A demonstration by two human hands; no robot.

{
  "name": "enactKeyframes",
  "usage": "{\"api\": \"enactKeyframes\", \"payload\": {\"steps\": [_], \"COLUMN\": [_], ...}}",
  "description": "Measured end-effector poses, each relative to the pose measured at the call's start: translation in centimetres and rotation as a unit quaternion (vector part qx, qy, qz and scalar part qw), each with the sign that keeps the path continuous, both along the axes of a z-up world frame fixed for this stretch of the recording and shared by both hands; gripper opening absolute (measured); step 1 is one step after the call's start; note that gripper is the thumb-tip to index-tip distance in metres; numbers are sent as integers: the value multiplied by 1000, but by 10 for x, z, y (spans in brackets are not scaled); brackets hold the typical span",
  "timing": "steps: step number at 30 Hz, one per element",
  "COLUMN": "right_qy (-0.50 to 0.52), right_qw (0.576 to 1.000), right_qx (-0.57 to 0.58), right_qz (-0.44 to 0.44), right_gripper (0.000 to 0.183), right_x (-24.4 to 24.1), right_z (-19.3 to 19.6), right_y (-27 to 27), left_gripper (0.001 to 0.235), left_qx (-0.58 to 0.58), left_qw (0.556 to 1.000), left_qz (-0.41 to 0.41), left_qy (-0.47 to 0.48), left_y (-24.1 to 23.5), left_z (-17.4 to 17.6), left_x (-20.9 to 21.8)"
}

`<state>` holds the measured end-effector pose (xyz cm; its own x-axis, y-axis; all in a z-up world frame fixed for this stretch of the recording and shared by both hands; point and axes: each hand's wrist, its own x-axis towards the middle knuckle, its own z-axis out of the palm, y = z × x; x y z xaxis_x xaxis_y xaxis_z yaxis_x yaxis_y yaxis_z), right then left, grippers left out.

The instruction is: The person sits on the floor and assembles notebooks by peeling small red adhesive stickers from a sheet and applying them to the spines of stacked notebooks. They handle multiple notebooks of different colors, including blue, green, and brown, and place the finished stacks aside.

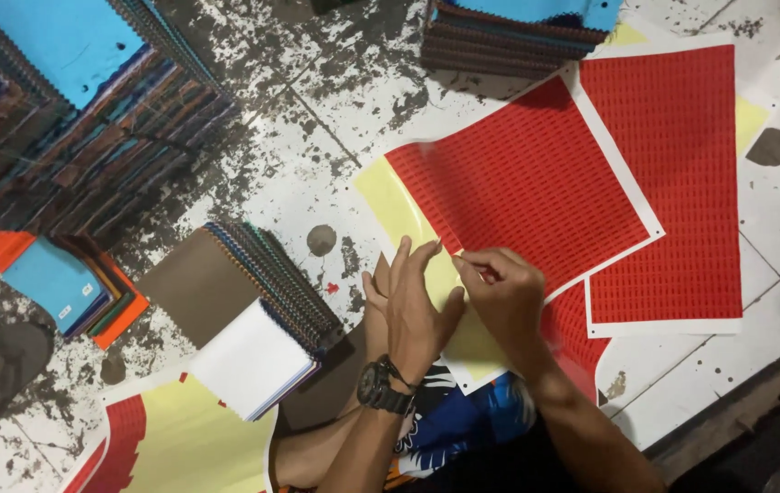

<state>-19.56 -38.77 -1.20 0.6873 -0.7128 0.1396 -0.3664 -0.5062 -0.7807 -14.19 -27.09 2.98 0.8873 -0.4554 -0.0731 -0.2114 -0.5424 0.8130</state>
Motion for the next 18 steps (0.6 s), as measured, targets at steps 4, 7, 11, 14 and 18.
{"api": "enactKeyframes", "payload": {"steps": [4,7,11,14,18], "right_qy": [-56,-83,-35,20,14], "right_qw": [980,921,917,972,996], "right_qx": [189,370,396,234,74], "right_qz": [25,84,43,27,39], "right_gripper": [18,29,45,41,31], "right_x": [-9,-15,-2,4,8], "right_z": [-2,7,45,20,-4], "right_y": [-5,-8,0,-7,-10], "left_gripper": [61,63,45,48,77], "left_qx": [-92,-118,-129,-148,-159], "left_qw": [993,990,983,981,970], "left_qz": [59,78,131,119,-3], "left_qy": [32,-1,10,-45,-183], "left_y": [5,2,-3,-2,-4], "left_z": [3,0,-8,-10,-15], "left_x": [-1,-2,-1,3,6]}}
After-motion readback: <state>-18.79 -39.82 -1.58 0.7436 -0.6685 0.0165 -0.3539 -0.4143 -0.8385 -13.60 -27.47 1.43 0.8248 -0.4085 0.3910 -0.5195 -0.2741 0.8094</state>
